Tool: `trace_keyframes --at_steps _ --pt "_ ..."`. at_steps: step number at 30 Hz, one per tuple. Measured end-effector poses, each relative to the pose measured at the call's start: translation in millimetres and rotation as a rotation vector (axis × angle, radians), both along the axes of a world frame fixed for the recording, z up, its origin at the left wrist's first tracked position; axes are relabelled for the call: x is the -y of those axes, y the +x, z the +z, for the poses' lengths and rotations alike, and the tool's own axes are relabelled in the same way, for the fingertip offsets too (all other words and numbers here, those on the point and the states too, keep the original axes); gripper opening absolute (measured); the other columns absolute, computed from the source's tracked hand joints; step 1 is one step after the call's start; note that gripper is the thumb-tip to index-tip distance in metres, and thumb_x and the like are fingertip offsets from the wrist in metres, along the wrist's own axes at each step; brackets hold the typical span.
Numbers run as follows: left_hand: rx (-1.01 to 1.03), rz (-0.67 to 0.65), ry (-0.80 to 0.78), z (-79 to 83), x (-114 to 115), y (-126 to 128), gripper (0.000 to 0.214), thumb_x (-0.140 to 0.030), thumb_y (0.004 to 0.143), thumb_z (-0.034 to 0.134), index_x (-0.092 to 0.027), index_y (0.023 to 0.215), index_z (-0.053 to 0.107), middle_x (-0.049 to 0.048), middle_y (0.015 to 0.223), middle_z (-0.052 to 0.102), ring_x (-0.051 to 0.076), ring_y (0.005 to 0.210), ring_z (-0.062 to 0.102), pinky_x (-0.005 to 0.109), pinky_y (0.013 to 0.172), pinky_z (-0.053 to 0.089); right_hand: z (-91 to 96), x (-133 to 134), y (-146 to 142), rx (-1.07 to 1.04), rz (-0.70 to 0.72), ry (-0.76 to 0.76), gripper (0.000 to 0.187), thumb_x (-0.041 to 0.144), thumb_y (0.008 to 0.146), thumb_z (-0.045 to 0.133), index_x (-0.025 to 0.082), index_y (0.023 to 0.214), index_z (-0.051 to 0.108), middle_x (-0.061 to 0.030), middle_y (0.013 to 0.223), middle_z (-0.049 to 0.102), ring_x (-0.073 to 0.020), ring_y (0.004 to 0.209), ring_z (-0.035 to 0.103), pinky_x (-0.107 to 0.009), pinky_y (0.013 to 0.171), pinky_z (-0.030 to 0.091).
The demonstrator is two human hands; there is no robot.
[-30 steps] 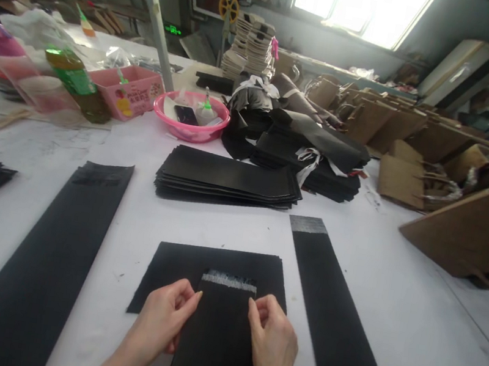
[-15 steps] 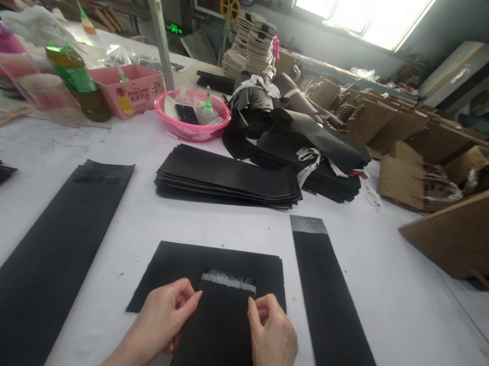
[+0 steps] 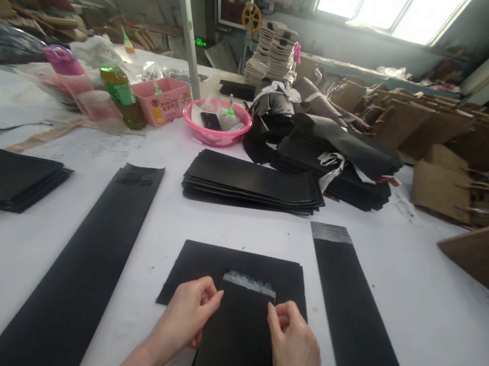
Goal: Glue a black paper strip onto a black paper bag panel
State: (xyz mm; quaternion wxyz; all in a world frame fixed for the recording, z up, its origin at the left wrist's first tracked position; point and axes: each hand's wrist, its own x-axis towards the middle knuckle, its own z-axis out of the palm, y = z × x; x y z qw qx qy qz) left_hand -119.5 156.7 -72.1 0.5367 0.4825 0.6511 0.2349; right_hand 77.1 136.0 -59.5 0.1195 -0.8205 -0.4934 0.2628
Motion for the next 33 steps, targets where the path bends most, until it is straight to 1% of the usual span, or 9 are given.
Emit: trace_keyframes --at_steps 5,11,19,27,33 --pt "-0.002 -0.009 -0.008 -2.8 -0.4 0.0 0.03 -0.04 0.09 0.047 -0.02 0.069 0.043 -0.0078 0.038 0.046 0.016 0.027 0.051 0.014 0.021 0.026 -2.7 -0.2 0.6 0.011 -0.001 -0.007 0.028 0.048 0.091 0.049 0.027 0.075 0.055 0.005 0.072 0.063 -0.018 0.067 0.058 -0.027 0.057 0.03" --pt "-0.037 -0.038 -0.019 -7.3 -1.9 -1.6 0.031 -0.041 0.091 0.043 -0.02 0.068 0.042 -0.0078 0.038 0.045 0.016 0.027 0.051 0.015 0.021 0.027 -1.9 0.3 -0.1 0.002 -0.011 0.034 0.025 0.045 0.091 0.05 0.026 0.075 0.056 0.0052 0.07 0.063 -0.0171 0.065 0.058 -0.027 0.058 0.03" --pt "-0.063 -0.067 -0.017 -11.9 -1.6 -2.0 0.036 -0.05 0.089 0.043 -0.021 0.068 0.041 -0.0082 0.04 0.045 0.015 0.026 0.049 0.015 0.022 0.025 1.1 0.6 -1.6 -0.018 -0.023 0.079 0.024 0.041 0.091 0.051 0.025 0.073 0.055 0.0053 0.067 0.062 -0.0151 0.062 0.058 -0.025 0.056 0.029" --pt "-0.074 -0.066 -0.001 -11.4 -1.1 -3.0 0.033 -0.046 0.089 0.043 -0.02 0.068 0.042 -0.0077 0.041 0.047 0.015 0.027 0.05 0.015 0.021 0.025 -1.2 1.4 -1.3 -0.008 -0.022 0.081 0.024 0.041 0.091 0.05 0.025 0.073 0.055 0.006 0.066 0.061 -0.014 0.062 0.057 -0.025 0.057 0.029" --pt "-0.072 -0.059 -0.007 -6.8 -1.5 -1.1 0.032 -0.042 0.091 0.042 -0.02 0.068 0.042 -0.0079 0.041 0.045 0.015 0.027 0.05 0.014 0.022 0.025 1.6 1.8 -1.7 -0.011 -0.023 0.07 0.024 0.041 0.09 0.05 0.025 0.073 0.056 0.0058 0.065 0.061 -0.0142 0.061 0.057 -0.024 0.056 0.029"
